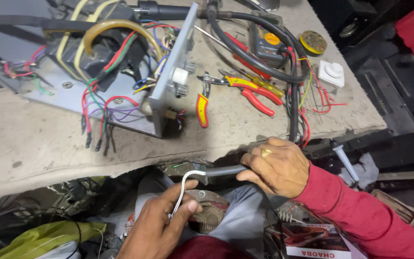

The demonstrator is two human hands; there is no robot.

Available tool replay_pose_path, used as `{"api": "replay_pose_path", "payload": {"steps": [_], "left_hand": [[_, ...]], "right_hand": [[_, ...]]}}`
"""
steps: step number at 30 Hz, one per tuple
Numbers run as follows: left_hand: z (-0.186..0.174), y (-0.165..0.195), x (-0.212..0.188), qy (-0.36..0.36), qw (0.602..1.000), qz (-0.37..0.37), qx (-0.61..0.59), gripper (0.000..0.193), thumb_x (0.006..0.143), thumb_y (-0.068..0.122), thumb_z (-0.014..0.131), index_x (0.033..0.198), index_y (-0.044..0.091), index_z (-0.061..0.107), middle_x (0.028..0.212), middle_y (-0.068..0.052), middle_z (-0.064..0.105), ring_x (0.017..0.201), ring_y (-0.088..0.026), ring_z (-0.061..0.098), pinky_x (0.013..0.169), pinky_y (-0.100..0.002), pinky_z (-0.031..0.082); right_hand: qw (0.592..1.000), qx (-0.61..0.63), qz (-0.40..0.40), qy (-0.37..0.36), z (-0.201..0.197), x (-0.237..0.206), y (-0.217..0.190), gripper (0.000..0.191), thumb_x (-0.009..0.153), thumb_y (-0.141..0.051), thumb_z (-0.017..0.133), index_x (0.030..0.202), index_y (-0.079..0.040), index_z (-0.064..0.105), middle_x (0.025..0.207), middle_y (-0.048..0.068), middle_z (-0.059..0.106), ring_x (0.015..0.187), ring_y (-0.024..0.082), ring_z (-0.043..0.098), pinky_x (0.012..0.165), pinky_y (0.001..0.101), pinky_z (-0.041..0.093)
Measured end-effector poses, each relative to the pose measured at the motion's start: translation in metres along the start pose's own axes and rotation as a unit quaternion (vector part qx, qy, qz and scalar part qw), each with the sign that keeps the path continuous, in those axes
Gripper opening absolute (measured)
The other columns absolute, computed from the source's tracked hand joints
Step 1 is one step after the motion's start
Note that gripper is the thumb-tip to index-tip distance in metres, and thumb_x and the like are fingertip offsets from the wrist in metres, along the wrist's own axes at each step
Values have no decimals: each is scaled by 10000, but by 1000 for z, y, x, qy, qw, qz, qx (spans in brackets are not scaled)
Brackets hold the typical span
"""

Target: The person strips insulation from wires on an electronic device using wire strippers, twists the wire ends together, solders the connection with a soldering iron, and wraps the joint with electrical tape while working at a cluttered repair bench.

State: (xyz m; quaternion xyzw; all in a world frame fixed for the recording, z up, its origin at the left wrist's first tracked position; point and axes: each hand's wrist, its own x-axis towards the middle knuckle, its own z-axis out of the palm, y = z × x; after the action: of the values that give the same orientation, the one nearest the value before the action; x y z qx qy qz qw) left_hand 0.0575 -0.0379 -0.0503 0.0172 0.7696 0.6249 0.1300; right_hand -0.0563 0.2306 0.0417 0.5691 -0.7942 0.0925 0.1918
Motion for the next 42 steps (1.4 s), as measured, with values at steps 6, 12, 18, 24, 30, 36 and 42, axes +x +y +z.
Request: {"api": "replay_pose_path", "payload": {"steps": [6, 12, 18, 24, 30, 36, 42], "left_hand": [[-17, 45, 5, 185, 937, 218, 202, 399, 941, 224, 711, 1253, -16, 643, 997, -211, 753, 908, -401, 719, 765, -446, 557], [-19, 53, 11, 186, 922, 282, 190, 231, 972, 157, 653, 1118, -17, 692, 988, -192, 734, 890, -394, 702, 750, -449, 551], [-24, 58, 11, 159, 905, 307, 246, 186, 870, 94, 674, 1038, 17, 696, 867, -140, 661, 825, -353, 639, 673, -458, 506], [-32, 59, 17, 187, 866, 348, 307, 226, 680, 34, 667, 903, 62, 687, 805, -77, 626, 773, -319, 595, 654, -451, 481], [-37, 60, 18, 188, 864, 355, 304, 178, 718, 37, 686, 894, 56, 671, 828, -73, 626, 790, -313, 590, 661, -445, 486], [-36, 61, 19, 188, 856, 366, 314, 197, 697, 31, 691, 892, 54, 681, 823, -75, 623, 781, -305, 589, 658, -443, 489], [-31, 61, 23, 195, 856, 374, 299, 195, 703, 15, 686, 895, 48, 680, 816, -69, 617, 774, -299, 584, 657, -429, 500]], "right_hand": [[992, 96, 44, -62, -1, 21, -5, 336, 875, -344, 726, 1061, -66, 699, 743, 46, 605, 663, 249, 612, 625, 391, 461], [986, 134, 63, -70, 13, 31, -21, 317, 938, -243, 670, 1173, -30, 667, 909, 89, 642, 791, 303, 656, 689, 407, 510], [993, 81, 74, -53, 23, 38, -24, 334, 894, -277, 710, 1131, -44, 677, 902, 87, 636, 742, 289, 647, 625, 398, 504], [994, 77, 75, -38, 25, 42, -20, 297, 861, -237, 741, 1106, -76, 691, 858, 66, 611, 723, 261, 635, 620, 383, 498], [996, 61, 49, -37, 21, 39, -14, 316, 862, -244, 748, 1109, -59, 685, 817, 56, 593, 708, 256, 631, 622, 387, 497], [997, 49, 54, -33, 18, 38, -13, 281, 889, -265, 727, 1079, -65, 673, 819, 55, 592, 739, 262, 636, 648, 387, 497], [993, 68, 87, -35, 8, 54, -31, 354, 894, -333, 691, 1076, -29, 681, 896, 101, 636, 814, 289, 620, 701, 398, 469]]}}
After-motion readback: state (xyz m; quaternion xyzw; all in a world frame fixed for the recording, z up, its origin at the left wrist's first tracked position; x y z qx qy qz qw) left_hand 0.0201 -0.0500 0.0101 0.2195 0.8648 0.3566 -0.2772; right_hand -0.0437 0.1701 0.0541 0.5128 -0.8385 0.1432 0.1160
